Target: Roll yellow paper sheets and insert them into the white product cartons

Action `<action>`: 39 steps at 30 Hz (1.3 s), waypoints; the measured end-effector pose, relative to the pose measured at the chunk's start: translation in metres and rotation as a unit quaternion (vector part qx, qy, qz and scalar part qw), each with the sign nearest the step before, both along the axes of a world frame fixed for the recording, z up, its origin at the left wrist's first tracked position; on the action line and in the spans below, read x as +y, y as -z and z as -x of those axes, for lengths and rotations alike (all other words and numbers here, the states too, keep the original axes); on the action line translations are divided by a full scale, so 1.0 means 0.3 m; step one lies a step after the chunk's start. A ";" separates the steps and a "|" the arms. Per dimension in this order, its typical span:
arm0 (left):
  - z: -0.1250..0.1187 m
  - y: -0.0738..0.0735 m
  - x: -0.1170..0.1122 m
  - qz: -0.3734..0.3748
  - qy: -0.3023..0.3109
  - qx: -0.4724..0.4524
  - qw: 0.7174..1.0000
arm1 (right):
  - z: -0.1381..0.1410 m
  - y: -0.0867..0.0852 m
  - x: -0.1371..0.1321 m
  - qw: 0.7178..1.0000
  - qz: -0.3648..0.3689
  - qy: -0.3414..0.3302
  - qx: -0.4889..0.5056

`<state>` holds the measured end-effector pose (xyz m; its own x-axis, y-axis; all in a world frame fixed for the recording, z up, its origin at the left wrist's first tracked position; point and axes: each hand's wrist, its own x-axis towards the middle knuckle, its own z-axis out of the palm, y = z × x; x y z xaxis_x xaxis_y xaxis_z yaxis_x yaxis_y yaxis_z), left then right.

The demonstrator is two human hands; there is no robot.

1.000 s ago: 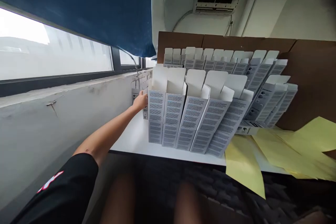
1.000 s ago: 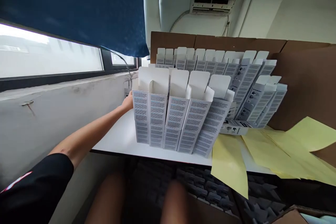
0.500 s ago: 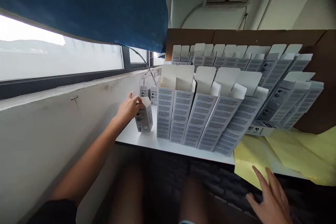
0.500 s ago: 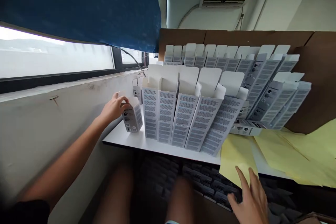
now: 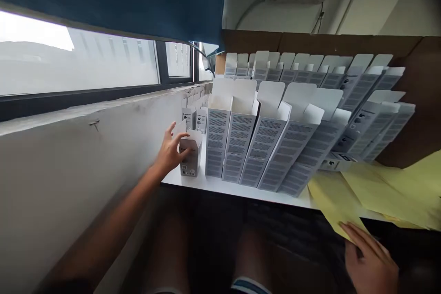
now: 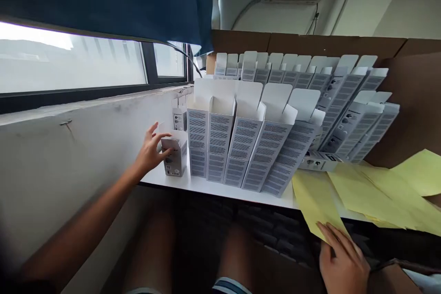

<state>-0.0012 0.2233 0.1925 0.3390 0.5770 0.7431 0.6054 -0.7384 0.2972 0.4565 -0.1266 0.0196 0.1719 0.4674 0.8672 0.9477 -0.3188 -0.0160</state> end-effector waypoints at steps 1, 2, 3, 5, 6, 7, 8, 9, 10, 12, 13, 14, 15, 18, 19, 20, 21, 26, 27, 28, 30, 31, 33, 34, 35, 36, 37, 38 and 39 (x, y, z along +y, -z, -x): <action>-0.005 0.020 -0.015 -0.041 0.007 -0.027 0.999 | 0.024 0.002 -0.024 1.000 -0.019 0.005 0.008; -0.015 0.045 -0.042 -0.086 0.013 -0.063 0.994 | 0.056 0.006 -0.046 0.999 -0.038 0.020 0.017; -0.032 0.076 -0.080 -0.127 0.022 -0.103 0.986 | 0.097 0.010 -0.068 0.997 -0.058 0.041 0.026; -0.086 0.164 -0.193 -0.169 0.075 -0.186 0.965 | 0.200 0.016 -0.106 0.992 -0.084 0.082 0.052; -0.122 0.219 -0.264 -0.147 0.132 -0.213 0.957 | 0.259 0.015 -0.121 0.989 -0.090 0.097 0.066; -0.162 0.280 -0.341 -0.081 0.210 -0.226 0.948 | 0.318 0.013 -0.133 0.987 -0.087 0.107 0.082; -0.204 0.342 -0.419 0.042 0.279 -0.209 0.936 | 0.376 0.011 -0.143 0.985 -0.080 0.115 0.099; -0.247 0.404 -0.494 0.176 0.338 -0.178 0.907 | 0.429 0.008 -0.150 0.984 -0.082 0.118 0.108; -0.289 0.460 -0.563 0.305 0.383 -0.157 0.858 | 0.475 0.007 -0.155 0.983 -0.078 0.115 0.118; -0.378 0.546 -0.671 0.526 0.434 -0.143 0.717 | 0.549 0.014 -0.166 0.983 -0.083 0.094 0.136; -0.426 0.573 -0.709 0.608 0.444 -0.149 0.642 | 0.579 0.022 -0.172 0.983 -0.077 0.079 0.150; -0.477 0.590 -0.738 0.668 0.447 -0.160 0.574 | 0.607 0.033 -0.180 0.981 -0.076 0.066 0.163; -0.530 0.597 -0.760 0.708 0.445 -0.169 0.522 | 0.633 0.044 -0.189 0.980 -0.072 0.055 0.178; -0.682 0.586 -0.803 0.749 0.435 -0.174 0.469 | 0.709 0.074 -0.220 0.974 -0.054 0.039 0.215; -0.721 0.579 -0.813 0.750 0.432 -0.173 0.471 | 0.733 0.081 -0.232 0.973 -0.043 0.035 0.223; -0.752 0.575 -0.823 0.749 0.430 -0.171 0.474 | 0.754 0.087 -0.246 0.972 -0.031 0.029 0.229; -0.774 0.573 -0.830 0.749 0.429 -0.168 0.476 | 0.772 0.090 -0.262 0.971 -0.012 0.017 0.238; -0.733 0.588 -0.829 0.751 0.423 -0.146 0.486 | 0.797 0.098 -0.367 0.925 0.094 -0.114 0.350; -0.701 0.592 -0.822 0.750 0.421 -0.140 0.490 | 0.788 0.100 -0.381 0.912 0.073 -0.124 0.384; -0.664 0.595 -0.813 0.750 0.418 -0.134 0.494 | 0.775 0.101 -0.387 0.896 0.029 -0.120 0.426; -0.580 0.600 -0.799 0.753 0.408 -0.124 0.501 | 0.747 0.100 -0.373 0.840 -0.078 -0.111 0.526; -0.535 0.602 -0.793 0.754 0.402 -0.118 0.506 | 0.734 0.097 -0.352 0.800 -0.115 -0.116 0.577; -0.442 0.606 -0.787 0.754 0.385 -0.105 0.521 | 0.719 0.087 -0.292 0.729 -0.117 -0.142 0.659; -0.396 0.606 -0.785 0.751 0.373 -0.102 0.535 | 0.719 0.080 -0.257 0.707 -0.087 -0.157 0.684; -0.352 0.606 -0.783 0.746 0.356 -0.106 0.553 | 0.725 0.074 -0.221 0.695 -0.050 -0.170 0.697; -0.310 0.604 -0.781 0.738 0.334 -0.118 0.574 | 0.737 0.068 -0.187 0.689 -0.014 -0.182 0.701; -0.270 0.601 -0.780 0.730 0.308 -0.138 0.595 | 0.752 0.064 -0.156 0.687 0.015 -0.196 0.699; -0.232 0.598 -0.778 0.721 0.282 -0.162 0.612 | 0.771 0.061 -0.127 0.685 0.037 -0.216 0.695; -0.198 0.595 -0.777 0.713 0.258 -0.189 0.624 | 0.791 0.060 -0.101 0.679 0.057 -0.237 0.692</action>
